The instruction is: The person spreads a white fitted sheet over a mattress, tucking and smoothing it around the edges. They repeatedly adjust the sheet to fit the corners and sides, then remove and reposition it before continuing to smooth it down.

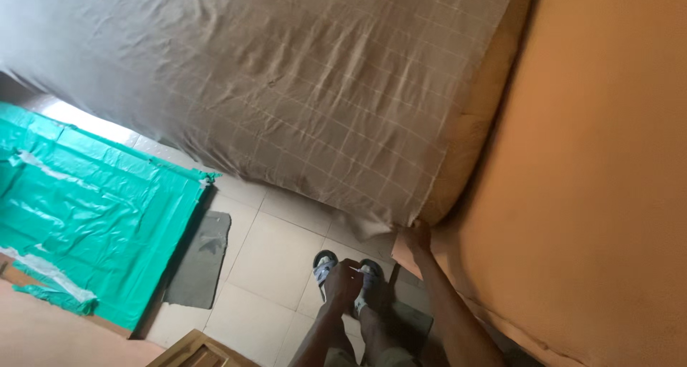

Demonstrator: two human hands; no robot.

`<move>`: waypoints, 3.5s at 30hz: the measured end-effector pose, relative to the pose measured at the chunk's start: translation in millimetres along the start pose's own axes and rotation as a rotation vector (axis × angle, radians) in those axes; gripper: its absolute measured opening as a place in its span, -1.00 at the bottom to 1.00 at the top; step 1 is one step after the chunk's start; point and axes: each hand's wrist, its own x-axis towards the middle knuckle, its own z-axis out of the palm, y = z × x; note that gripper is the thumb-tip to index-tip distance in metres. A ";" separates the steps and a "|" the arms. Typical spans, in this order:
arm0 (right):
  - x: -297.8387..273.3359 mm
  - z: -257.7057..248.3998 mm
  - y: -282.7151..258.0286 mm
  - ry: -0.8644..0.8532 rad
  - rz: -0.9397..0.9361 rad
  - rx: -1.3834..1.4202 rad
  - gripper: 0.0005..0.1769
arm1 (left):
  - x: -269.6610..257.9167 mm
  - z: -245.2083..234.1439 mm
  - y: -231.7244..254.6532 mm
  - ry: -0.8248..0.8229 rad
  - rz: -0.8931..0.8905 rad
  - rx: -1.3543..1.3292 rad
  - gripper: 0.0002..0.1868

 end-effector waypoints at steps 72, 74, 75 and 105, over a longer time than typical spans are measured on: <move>-23.4 3.3 -115.1 0.363 -0.039 0.174 -0.74 | 49.0 -52.2 -23.0 -0.052 0.287 0.538 -0.70; -24.9 4.3 -111.9 0.369 -0.043 0.173 -0.74 | 50.0 -37.2 -26.1 -0.135 0.361 0.595 -0.76; -26.2 5.0 -111.6 0.366 -0.046 0.172 -0.74 | 48.9 -32.1 -27.4 -0.173 0.393 0.564 -0.75; -53.9 31.1 -3.1 -0.311 0.041 -0.095 -0.75 | 90.7 -29.8 -40.6 -0.276 0.475 0.730 -0.68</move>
